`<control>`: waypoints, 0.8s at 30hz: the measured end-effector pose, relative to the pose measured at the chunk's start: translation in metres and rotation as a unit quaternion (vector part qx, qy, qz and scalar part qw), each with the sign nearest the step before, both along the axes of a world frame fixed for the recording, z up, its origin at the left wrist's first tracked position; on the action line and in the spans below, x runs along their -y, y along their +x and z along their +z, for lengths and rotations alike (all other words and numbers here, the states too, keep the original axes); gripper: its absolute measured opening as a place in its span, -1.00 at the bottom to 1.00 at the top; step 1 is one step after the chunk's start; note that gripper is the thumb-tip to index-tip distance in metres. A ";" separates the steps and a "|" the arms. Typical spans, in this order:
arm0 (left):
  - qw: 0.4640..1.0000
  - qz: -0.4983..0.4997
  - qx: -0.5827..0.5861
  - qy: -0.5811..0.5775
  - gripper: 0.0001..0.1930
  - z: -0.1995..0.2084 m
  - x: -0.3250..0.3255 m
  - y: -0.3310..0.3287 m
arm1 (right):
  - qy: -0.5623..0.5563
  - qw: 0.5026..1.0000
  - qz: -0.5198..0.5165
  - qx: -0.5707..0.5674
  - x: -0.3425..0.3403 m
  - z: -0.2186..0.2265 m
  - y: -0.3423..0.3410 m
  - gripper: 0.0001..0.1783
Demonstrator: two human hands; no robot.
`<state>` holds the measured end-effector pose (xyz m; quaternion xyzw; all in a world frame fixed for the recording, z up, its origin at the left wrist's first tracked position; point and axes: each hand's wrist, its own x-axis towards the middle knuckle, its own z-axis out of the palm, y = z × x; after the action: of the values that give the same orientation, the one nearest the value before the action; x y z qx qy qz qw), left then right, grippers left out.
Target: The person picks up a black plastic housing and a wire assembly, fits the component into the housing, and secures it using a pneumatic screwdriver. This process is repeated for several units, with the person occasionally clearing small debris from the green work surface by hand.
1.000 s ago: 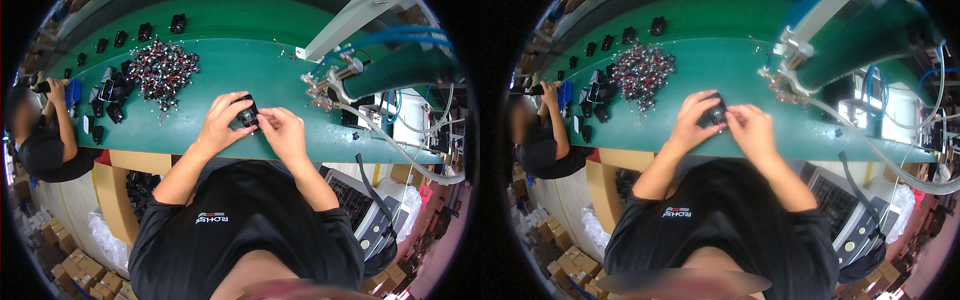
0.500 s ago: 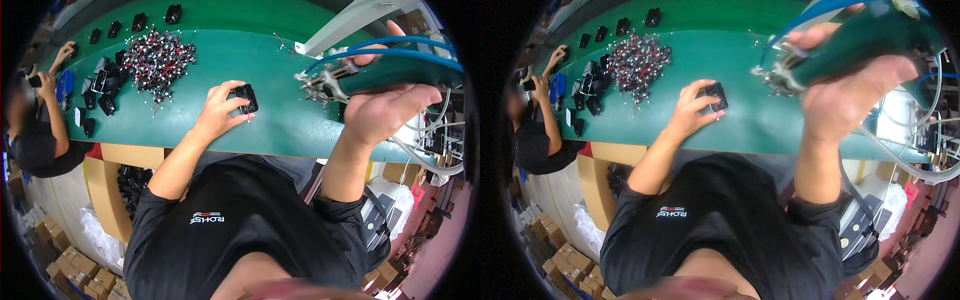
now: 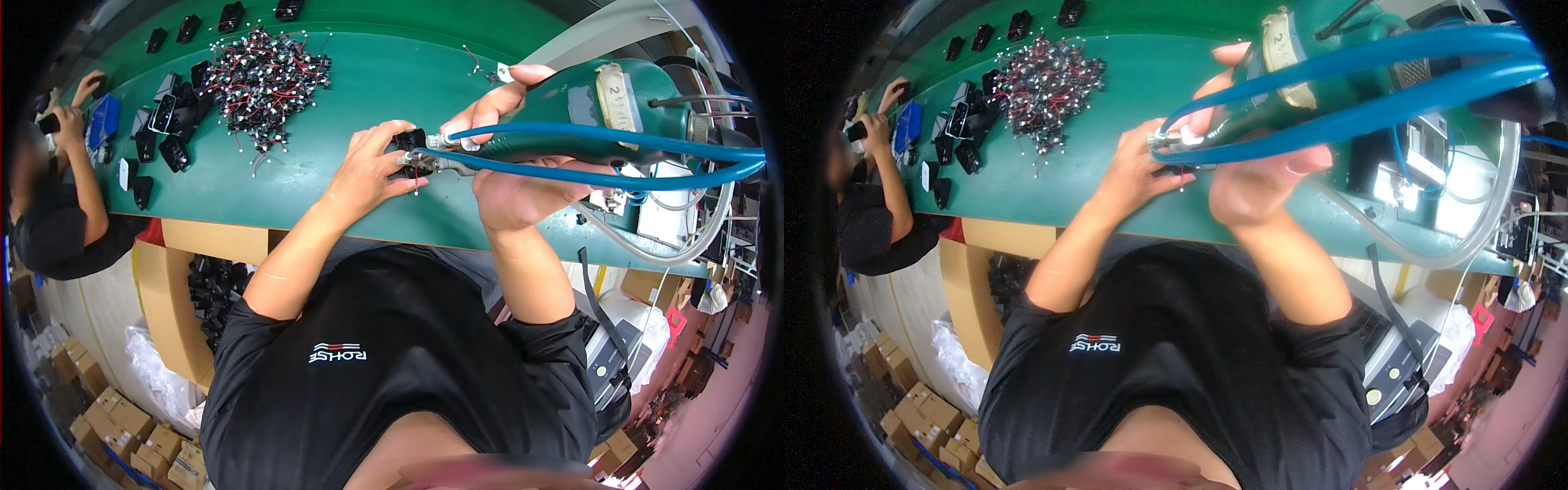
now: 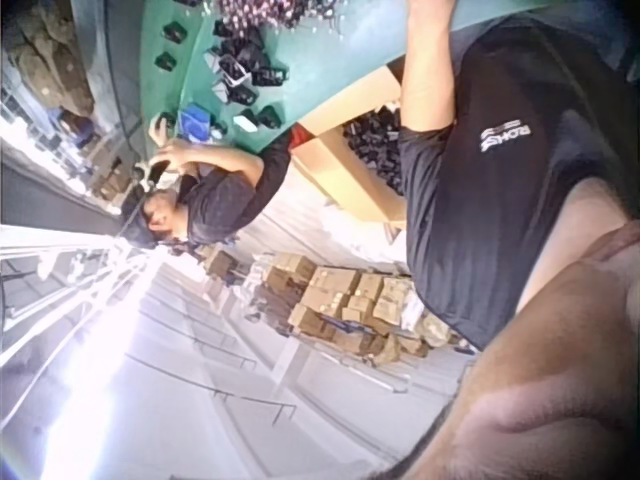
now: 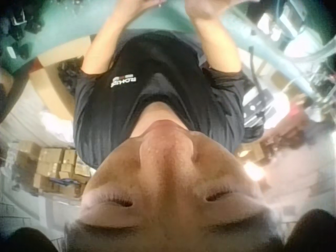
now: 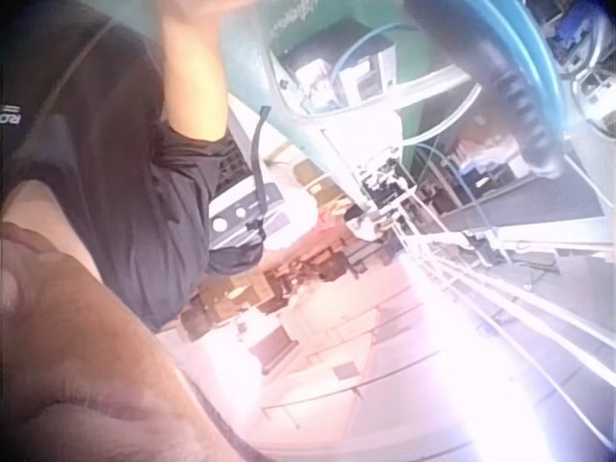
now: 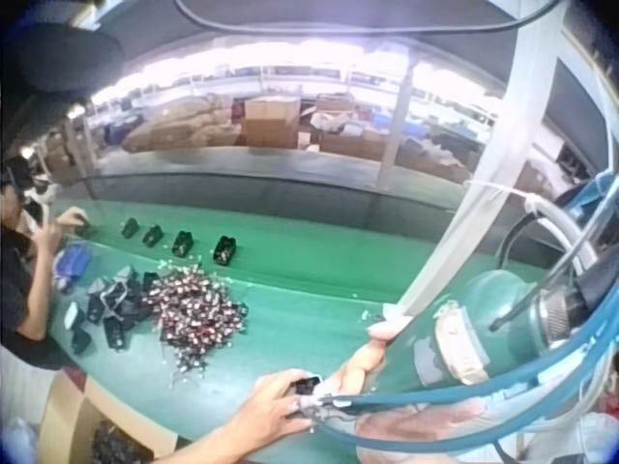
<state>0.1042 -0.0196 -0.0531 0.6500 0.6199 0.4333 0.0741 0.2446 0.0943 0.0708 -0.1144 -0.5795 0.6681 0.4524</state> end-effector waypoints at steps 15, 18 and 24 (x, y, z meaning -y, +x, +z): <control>1.000 -0.001 0.010 0.002 -0.59 0.007 -0.001 0.001 | -0.077 0.980 0.112 -0.144 -0.010 -0.032 -0.001 0.31; 1.000 0.003 0.006 -0.005 -0.60 0.008 0.000 0.002 | -0.033 0.996 0.053 -0.062 -0.007 -0.027 0.000 0.31; 1.000 0.015 0.007 0.001 -0.44 0.004 0.002 -0.002 | 0.028 0.996 -0.072 0.052 0.001 0.045 -0.004 0.42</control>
<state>0.1024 -0.0221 -0.0494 0.6378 0.6286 0.4393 0.0711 0.2410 0.0929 0.1158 -0.1781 -0.6113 0.6101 0.4716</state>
